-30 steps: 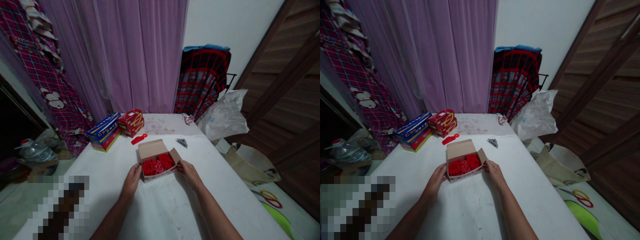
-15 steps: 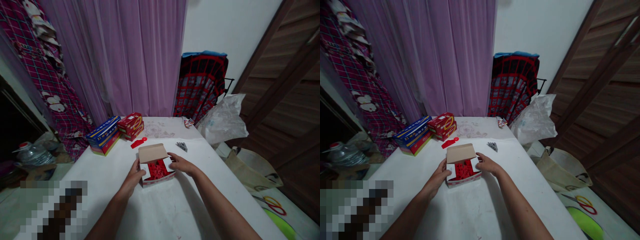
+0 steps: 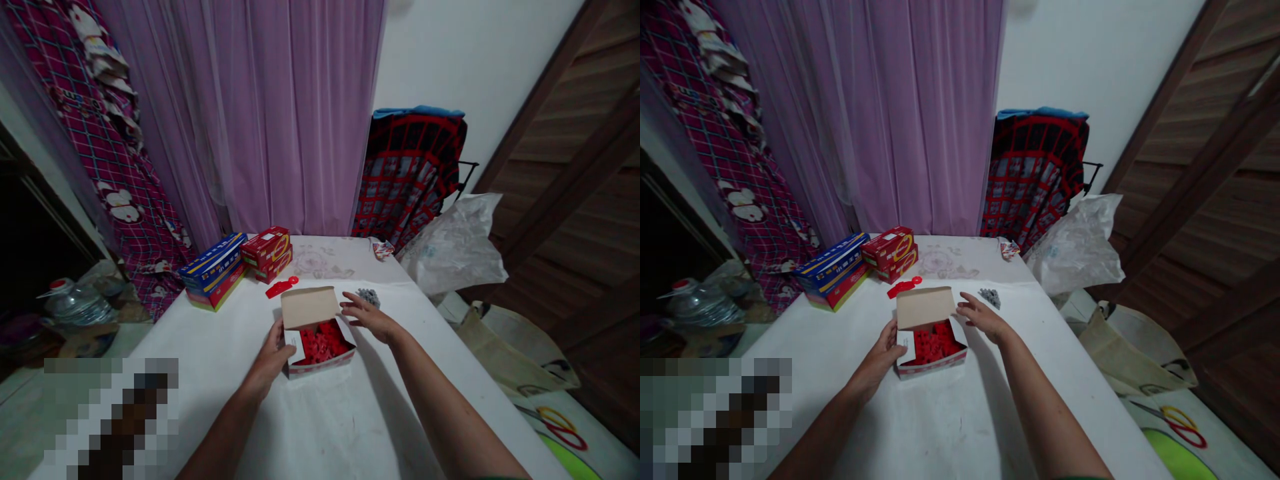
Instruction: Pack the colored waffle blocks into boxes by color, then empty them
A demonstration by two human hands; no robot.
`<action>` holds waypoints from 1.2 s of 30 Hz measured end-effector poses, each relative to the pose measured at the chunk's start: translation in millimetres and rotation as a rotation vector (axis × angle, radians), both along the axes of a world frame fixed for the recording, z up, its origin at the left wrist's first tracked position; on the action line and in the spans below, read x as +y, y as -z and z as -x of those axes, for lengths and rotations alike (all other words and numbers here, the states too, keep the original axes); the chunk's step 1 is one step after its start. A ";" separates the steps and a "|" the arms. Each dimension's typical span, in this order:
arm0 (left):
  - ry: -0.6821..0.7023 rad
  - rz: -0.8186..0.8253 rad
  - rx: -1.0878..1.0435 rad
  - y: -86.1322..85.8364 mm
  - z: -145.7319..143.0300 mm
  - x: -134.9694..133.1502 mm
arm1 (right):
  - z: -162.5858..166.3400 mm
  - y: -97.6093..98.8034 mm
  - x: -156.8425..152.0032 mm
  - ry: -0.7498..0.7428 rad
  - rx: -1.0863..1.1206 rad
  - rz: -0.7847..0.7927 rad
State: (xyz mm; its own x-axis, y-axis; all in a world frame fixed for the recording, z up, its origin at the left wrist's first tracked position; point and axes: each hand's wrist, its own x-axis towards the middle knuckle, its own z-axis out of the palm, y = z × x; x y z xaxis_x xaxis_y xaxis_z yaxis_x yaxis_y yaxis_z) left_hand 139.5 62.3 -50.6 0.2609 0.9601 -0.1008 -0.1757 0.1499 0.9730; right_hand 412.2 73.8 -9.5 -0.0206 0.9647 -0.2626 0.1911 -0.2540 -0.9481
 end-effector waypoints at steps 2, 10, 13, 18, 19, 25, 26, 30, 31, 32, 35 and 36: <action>0.007 -0.017 -0.004 1.7 0.9 1.1 | 4.7 -7.4 12.9 0.072 0.002 -0.024; 0.028 -0.042 0.017 0.9 1.5 3.8 | 19.5 -24.8 48.3 0.070 -0.099 -0.154; 0.049 -0.054 0.011 4.2 4.7 5.0 | 15.3 -28.2 46.5 0.056 -0.100 -0.175; -0.043 -0.022 0.126 9.8 16.5 7.5 | 6.0 -28.0 27.9 -0.025 -0.080 -0.255; -0.060 -0.031 0.147 8.1 18.8 7.3 | 4.2 -26.9 22.5 -0.046 -0.080 -0.270; -0.152 -0.205 0.223 -22.3 23.4 -0.2 | -2.2 -19.9 -13.2 -0.171 -0.222 -0.354; -0.155 -0.221 0.242 -26.8 23.2 -1.4 | -1.8 -19.0 -19.0 -0.174 -0.263 -0.395; -0.057 -0.244 0.307 -32.6 21.8 -3.7 | 3.4 -14.4 -39.3 -0.168 -0.372 -0.540; -0.027 -0.249 0.317 -31.6 21.6 -3.8 | 4.8 -12.5 -43.2 -0.169 -0.386 -0.553; 0.000 -0.257 0.324 -30.2 21.4 -3.9 | 6.0 -10.3 -46.4 -0.169 -0.398 -0.557; 0.062 -0.326 0.352 -24.9 22.3 -3.9 | 7.2 -2.3 -52.5 -0.164 -0.427 -0.575; 0.073 -0.365 0.369 -23.1 23.0 -3.8 | 7.0 0.5 -53.5 -0.163 -0.436 -0.589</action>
